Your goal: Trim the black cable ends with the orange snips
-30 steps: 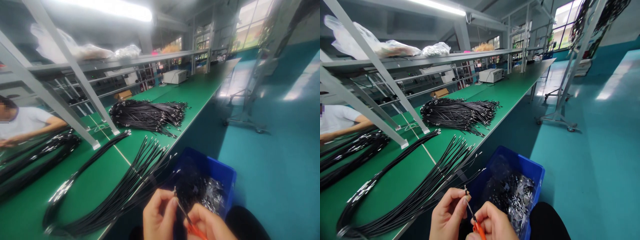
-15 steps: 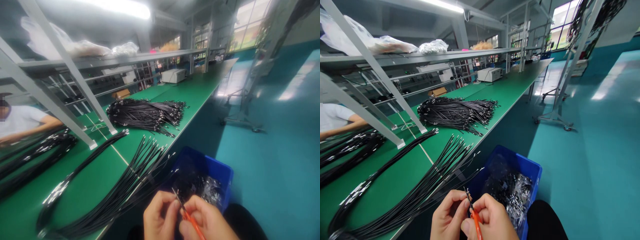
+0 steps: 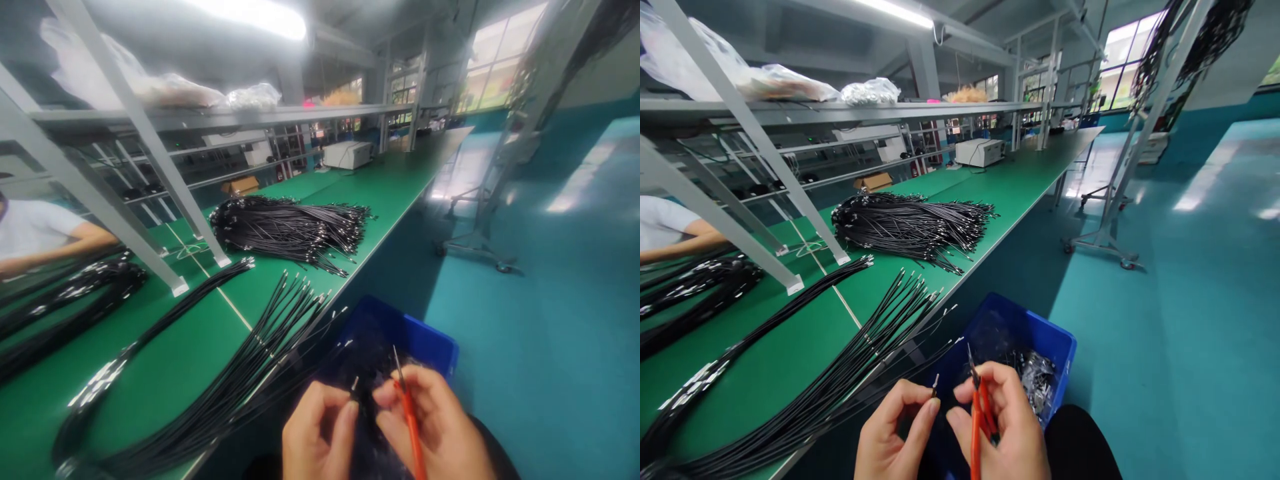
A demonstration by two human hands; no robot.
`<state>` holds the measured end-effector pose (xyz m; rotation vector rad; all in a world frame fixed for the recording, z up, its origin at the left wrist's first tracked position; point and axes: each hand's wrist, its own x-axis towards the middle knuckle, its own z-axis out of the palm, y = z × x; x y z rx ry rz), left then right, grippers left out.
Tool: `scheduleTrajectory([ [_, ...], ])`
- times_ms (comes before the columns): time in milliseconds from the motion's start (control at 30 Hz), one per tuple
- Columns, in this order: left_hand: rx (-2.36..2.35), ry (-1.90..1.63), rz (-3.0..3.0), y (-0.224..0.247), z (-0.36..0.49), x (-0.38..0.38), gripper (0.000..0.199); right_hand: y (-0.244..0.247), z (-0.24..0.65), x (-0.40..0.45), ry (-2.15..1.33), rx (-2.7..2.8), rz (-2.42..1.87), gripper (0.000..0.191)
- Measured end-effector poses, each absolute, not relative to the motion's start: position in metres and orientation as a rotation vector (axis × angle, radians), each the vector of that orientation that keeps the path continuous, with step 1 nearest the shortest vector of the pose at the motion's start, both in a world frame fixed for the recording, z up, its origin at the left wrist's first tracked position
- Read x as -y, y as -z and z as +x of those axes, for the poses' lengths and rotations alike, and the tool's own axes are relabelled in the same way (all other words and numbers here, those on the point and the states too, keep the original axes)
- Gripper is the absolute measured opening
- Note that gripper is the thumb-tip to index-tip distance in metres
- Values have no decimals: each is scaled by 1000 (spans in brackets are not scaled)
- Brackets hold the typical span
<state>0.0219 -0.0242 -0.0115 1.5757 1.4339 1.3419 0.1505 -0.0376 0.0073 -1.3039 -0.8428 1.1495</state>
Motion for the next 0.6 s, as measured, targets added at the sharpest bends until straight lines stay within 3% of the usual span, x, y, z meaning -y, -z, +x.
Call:
scheduleTrajectory([
  [233, -1388, -1344, 1601, 11, 28, 31, 17, -21, 122, 22, -1079, 675, -1218, 20],
  [600, -1091, -1240, 1029, 0, 23, 25, 27, -26, 127, 36, -1327, 458, -1232, 34],
])
